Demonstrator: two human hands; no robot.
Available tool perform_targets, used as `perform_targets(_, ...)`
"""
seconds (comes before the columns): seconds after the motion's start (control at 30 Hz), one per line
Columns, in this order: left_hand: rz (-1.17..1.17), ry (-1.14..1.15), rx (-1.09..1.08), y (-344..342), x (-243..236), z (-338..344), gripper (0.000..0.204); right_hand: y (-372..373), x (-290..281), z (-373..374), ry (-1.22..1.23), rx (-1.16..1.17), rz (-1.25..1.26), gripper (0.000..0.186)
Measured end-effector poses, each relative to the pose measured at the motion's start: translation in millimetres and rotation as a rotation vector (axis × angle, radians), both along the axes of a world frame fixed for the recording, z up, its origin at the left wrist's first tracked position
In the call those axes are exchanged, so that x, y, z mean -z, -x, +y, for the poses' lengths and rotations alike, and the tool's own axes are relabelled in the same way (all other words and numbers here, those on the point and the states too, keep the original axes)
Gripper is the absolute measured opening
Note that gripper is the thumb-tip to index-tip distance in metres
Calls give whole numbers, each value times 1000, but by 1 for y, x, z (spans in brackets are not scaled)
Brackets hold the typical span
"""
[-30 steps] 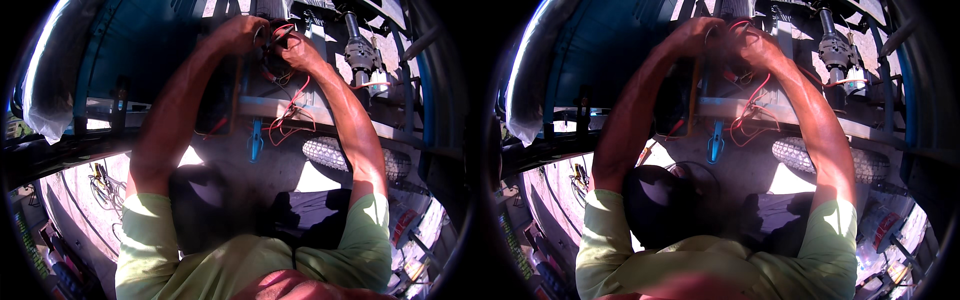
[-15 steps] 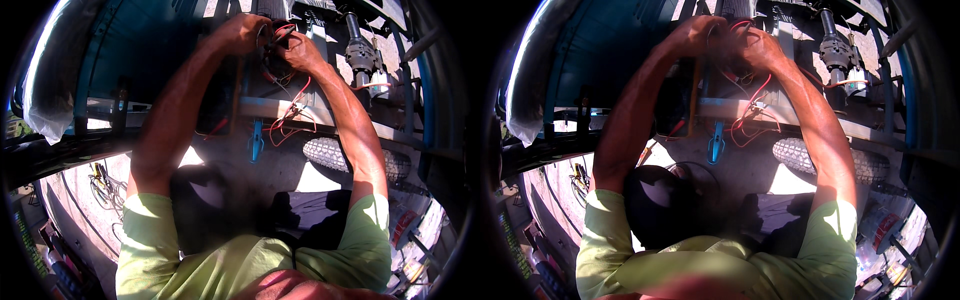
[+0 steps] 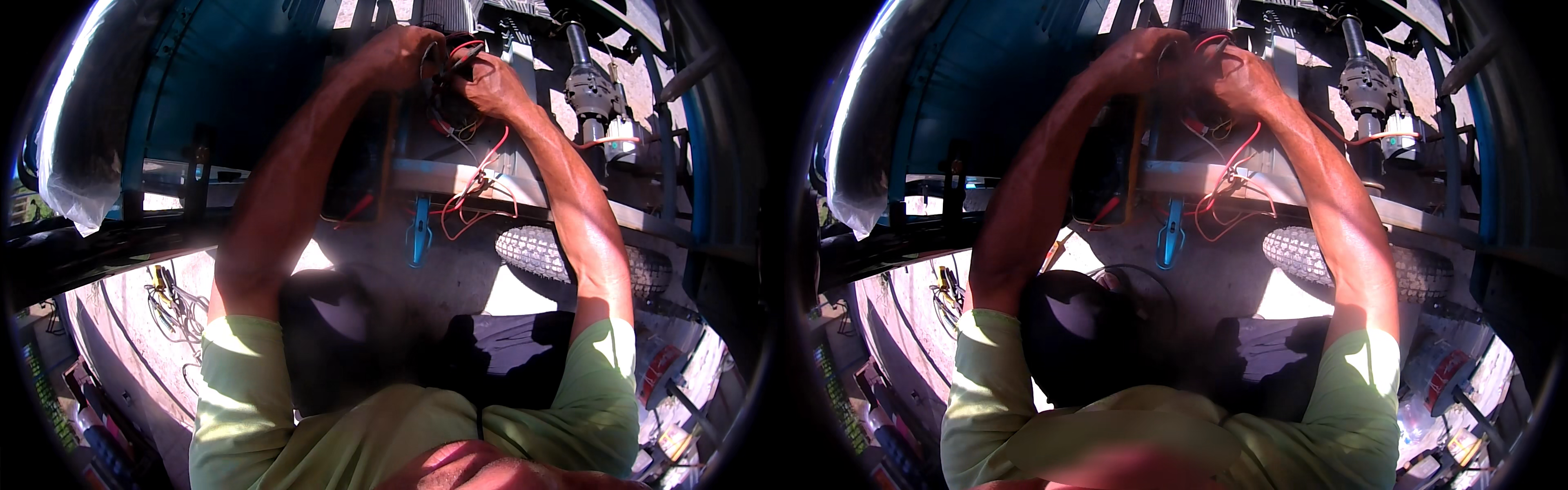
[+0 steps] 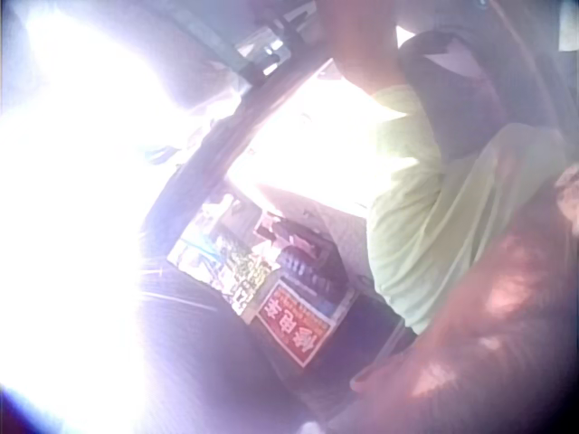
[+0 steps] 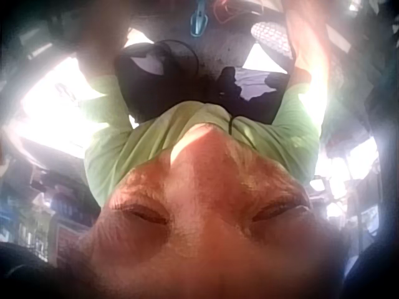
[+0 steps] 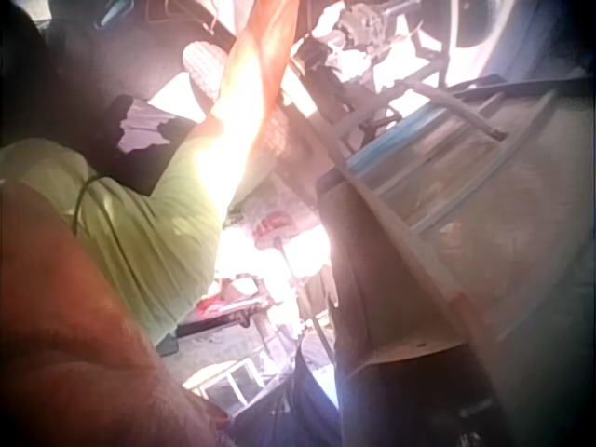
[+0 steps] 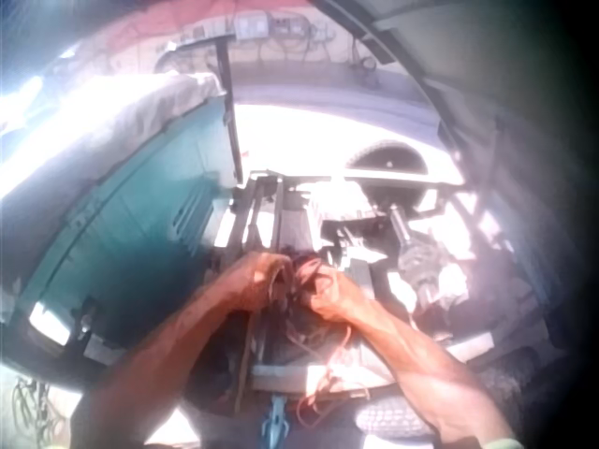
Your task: The person uses a multimeter to test the electrical wiring and components of a small electric vehicle, making connections to various terminal points within the chassis.
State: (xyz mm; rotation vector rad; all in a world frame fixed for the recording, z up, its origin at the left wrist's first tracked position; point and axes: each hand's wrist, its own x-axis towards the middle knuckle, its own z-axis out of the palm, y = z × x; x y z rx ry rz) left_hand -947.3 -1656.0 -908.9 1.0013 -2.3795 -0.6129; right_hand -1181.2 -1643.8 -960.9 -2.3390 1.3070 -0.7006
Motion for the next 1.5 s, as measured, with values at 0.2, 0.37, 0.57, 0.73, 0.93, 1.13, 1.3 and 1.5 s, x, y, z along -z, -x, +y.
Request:
perform_targets(0.2,-23,-27,-18,2,-2,1,27,0,0,0,23,8,7,25)
perform_targets(0.37,-39,-22,0,2,-1,-1,27,4,8,-5,71,1,-5,26)
perform_targets(0.57,-32,34,5,1,-3,2,26,-2,-7,3,-9,19,8,26)
perform_targets(0.73,-155,5,8,3,-14,6,26,-4,-11,4,-24,33,17,26)
perform_targets(0.93,-162,-64,-30,5,-16,10,26,-4,-12,4,-39,30,27,27)
perform_targets(1.13,-191,-47,-29,6,-20,11,26,-5,-15,8,-17,28,27,29)
perform_targets(1.3,-172,-26,-2,4,-16,8,27,-4,-15,8,-5,24,18,29)
perform_targets(1.5,-142,-43,-39,6,-16,12,28,-2,-11,6,4,16,27,28)
